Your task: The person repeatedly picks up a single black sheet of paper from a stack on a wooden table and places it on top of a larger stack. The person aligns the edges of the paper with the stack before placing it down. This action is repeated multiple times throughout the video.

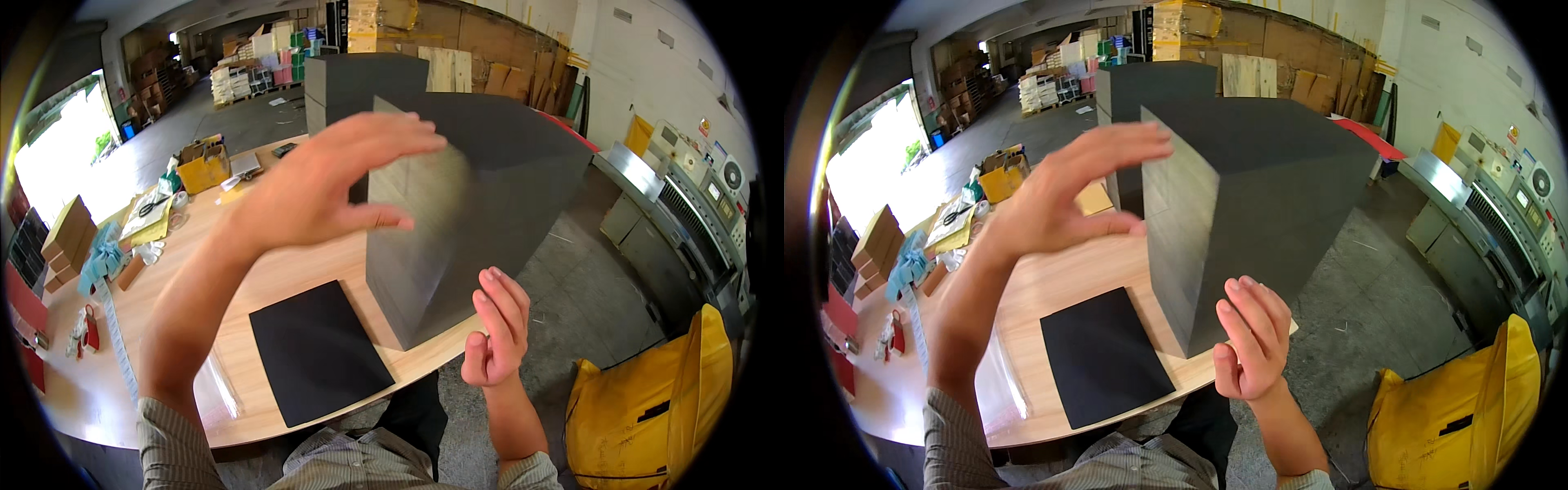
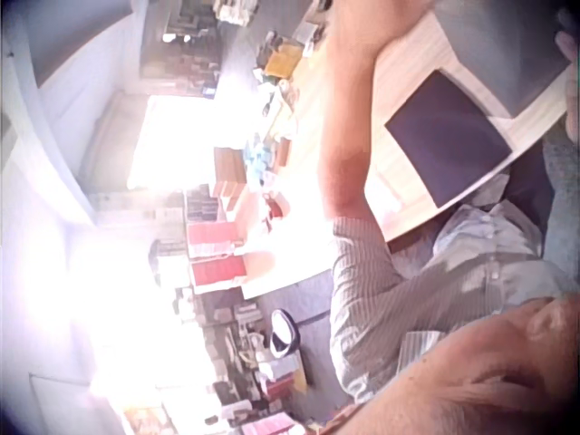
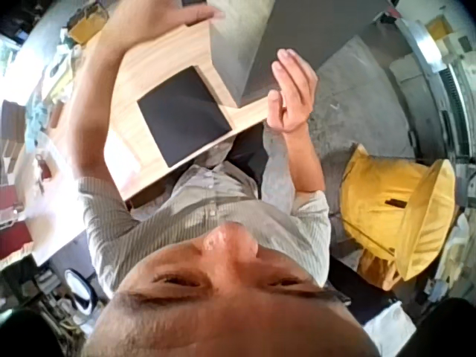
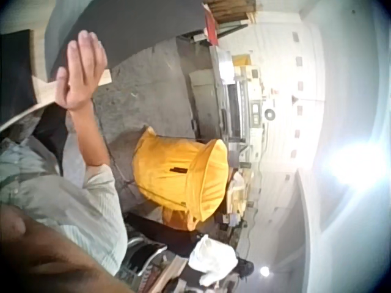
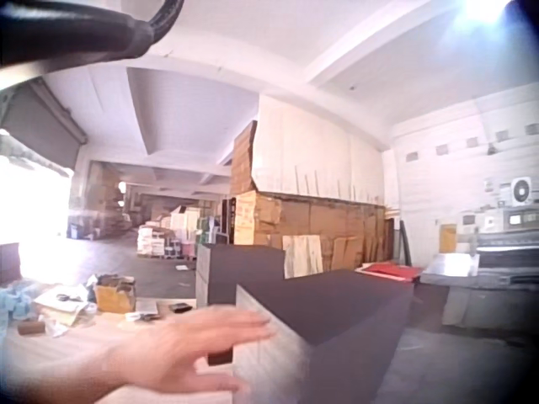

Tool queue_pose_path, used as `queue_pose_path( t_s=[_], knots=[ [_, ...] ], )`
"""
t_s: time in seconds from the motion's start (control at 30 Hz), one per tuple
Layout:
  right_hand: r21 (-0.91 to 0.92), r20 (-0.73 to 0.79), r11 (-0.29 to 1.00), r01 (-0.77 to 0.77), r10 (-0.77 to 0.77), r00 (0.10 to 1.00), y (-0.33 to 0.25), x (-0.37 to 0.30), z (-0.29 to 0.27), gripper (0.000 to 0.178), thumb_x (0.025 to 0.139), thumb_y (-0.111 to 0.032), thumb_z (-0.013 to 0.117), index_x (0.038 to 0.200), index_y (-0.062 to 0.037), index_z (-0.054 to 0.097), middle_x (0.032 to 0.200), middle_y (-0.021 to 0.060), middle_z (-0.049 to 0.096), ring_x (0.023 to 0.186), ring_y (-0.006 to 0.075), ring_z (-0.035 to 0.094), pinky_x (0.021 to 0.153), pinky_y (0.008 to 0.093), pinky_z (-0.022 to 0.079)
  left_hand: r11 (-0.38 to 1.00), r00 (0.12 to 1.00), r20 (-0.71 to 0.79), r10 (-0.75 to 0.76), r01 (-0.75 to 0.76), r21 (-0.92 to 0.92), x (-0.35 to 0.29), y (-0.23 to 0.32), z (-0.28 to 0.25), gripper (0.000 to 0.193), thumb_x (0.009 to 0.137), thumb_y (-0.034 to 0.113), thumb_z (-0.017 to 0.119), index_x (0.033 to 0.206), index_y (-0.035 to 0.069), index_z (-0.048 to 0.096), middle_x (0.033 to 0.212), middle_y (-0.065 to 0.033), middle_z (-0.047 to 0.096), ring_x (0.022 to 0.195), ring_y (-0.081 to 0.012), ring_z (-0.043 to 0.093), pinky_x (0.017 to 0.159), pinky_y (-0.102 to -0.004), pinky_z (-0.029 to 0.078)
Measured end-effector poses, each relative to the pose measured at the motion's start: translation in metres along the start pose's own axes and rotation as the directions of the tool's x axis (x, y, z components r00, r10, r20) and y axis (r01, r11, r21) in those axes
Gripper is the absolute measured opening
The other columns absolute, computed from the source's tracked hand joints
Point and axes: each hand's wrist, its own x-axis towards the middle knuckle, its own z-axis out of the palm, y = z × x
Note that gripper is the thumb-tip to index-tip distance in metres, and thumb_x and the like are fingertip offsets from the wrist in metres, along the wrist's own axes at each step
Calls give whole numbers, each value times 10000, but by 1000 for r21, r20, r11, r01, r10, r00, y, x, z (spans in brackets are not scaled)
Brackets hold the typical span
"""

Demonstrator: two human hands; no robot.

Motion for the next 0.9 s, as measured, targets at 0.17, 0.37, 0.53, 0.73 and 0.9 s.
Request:
queue_pose_path(
  t_s=[0.17,0.37,0.53,0.73,0.9],
  knots=[
    [-37,-28,999,24,-25,999,19,19,-8,373,915,-126,573,1226,54,671,1316,228,668,1201,395,635,1011,475,501,986,980,179,90,-62,-157,62,-27,1,655,776,280,888,1365,106,661,1443,-130,615,1366,-336,548,1120,-446,457],
    [-65,-38,998,26,-29,999,44,46,-23,367,900,-91,593,1222,69,666,1311,243,665,1197,413,633,1013,477,508,965,922,364,130,-34,-260,97,-39,1,515,786,231,888,1250,72,731,1281,-117,712,1185,-291,665,985,-387,534],
    [-62,-66,998,-14,10,998,60,54,-16,384,892,-62,623,1251,70,652,1315,246,661,1206,422,627,1031,466,509,958,888,450,94,42,-283,109,-43,-2,441,783,175,886,1191,59,762,1197,-102,747,1098,-259,695,914,-366,548],
    [-48,-89,999,3,-7,996,65,64,-8,385,893,-68,630,1250,72,652,1304,249,665,1197,419,629,1024,463,515,944,860,499,108,69,-323,121,-48,-3,426,781,149,886,1179,55,768,1161,-87,749,1035,-230,695,863,-334,550],
    [-36,-83,999,0,-3,997,64,68,-2,390,889,-71,638,1251,74,655,1299,252,667,1190,417,631,1026,464,512,931,855,507,109,91,-354,121,-52,-3,424,777,134,886,1179,63,772,1130,-85,744,1011,-214,691,839,-318,553]
  ],
)
